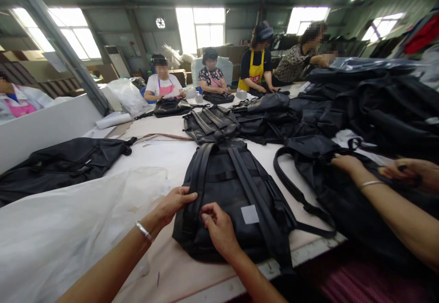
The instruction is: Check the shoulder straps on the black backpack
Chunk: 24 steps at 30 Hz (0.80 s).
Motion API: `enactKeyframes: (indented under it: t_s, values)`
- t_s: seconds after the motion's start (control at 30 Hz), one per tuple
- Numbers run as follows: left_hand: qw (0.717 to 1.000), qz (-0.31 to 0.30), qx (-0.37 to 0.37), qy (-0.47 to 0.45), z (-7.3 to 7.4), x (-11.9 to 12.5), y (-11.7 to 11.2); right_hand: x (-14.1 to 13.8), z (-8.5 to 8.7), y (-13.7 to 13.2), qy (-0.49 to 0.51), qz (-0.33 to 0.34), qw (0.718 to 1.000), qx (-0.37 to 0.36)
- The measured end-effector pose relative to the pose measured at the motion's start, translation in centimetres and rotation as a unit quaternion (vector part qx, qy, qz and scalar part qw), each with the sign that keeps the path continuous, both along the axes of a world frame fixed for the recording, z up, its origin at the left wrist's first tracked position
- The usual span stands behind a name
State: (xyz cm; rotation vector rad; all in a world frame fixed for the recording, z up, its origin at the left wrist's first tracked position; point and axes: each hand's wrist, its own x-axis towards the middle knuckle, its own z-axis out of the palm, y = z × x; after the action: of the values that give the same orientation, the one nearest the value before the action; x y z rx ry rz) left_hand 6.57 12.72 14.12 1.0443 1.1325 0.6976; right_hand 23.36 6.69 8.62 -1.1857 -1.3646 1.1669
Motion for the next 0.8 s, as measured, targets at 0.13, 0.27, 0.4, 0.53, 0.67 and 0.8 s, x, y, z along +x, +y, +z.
enactKeyframes:
  t_s: [0.13,0.27,0.4,0.53,0.67,0.8]
  values:
    - [1.000,0.014,-0.017,-0.003,-1.0,0.3,0.2,0.0,0.3,-0.2,-0.022,-0.001,1.000,0.004]
    - [0.999,0.022,-0.033,-0.013,-1.1,0.3,0.2,0.0,0.0,-0.2,-0.030,-0.003,1.000,0.004]
    - [0.999,0.031,-0.035,-0.010,-0.7,0.0,0.1,0.0,0.4,-0.4,-0.032,0.001,0.999,0.005]
    - [0.999,0.034,-0.031,-0.013,0.0,-0.1,-0.1,-0.3,2.2,-0.9,-0.045,0.029,0.999,-0.007]
    - [0.999,0.031,-0.022,-0.024,1.2,-0.1,-0.6,-1.3,3.9,-1.5,-0.078,0.041,0.996,-0.023]
    - [0.999,0.019,-0.018,-0.024,2.4,-0.2,-1.5,-1.9,4.3,-1.5,-0.123,0.002,0.992,0.028]
